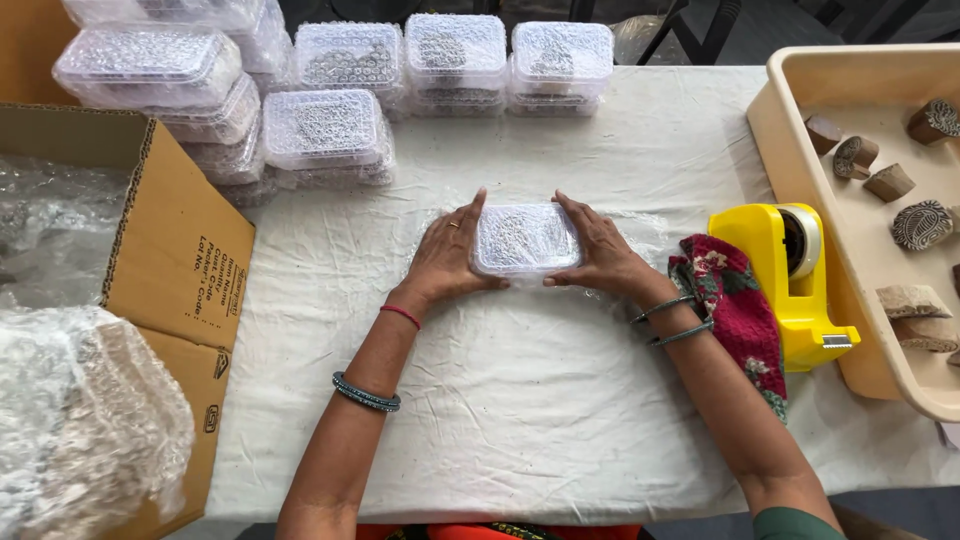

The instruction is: The person wipes a small plastic container with a cloth, places a decorative wooden stamp inside, and closes the lid. They then wrap the container in bubble wrap and secure it with clear tape using a yellow tape dispenser. Finally, the wrapped package is placed on a stack of similar items.

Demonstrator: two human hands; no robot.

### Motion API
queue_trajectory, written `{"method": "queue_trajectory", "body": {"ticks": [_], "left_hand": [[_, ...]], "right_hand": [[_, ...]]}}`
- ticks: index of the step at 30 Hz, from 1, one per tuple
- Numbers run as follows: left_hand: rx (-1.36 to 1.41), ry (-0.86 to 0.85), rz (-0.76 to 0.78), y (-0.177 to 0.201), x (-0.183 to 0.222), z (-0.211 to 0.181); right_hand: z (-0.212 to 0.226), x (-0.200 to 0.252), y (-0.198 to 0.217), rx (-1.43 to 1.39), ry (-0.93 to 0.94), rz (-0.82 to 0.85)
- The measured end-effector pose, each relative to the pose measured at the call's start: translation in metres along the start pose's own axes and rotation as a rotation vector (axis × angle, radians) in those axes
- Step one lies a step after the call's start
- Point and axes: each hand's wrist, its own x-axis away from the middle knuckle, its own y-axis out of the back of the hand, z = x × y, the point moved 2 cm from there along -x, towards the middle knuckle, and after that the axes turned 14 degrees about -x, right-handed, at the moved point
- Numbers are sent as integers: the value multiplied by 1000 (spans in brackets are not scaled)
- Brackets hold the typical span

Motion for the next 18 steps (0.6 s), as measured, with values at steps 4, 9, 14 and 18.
{"method": "queue_trajectory", "body": {"ticks": [4, 9, 14, 18], "left_hand": [[-51, -4, -70, -4, 1, 4], [-22, -19, -82, 0, 1, -1], [294, -19, -125, 28, 11, -11], [738, 365, 198, 55, 19, -26]], "right_hand": [[13, 7, 9, 81, 6, -1], [7, 18, 7, 22, 58, -74], [0, 28, 19, -425, -14, -194], [12, 30, 33, -599, -399, -127]]}}
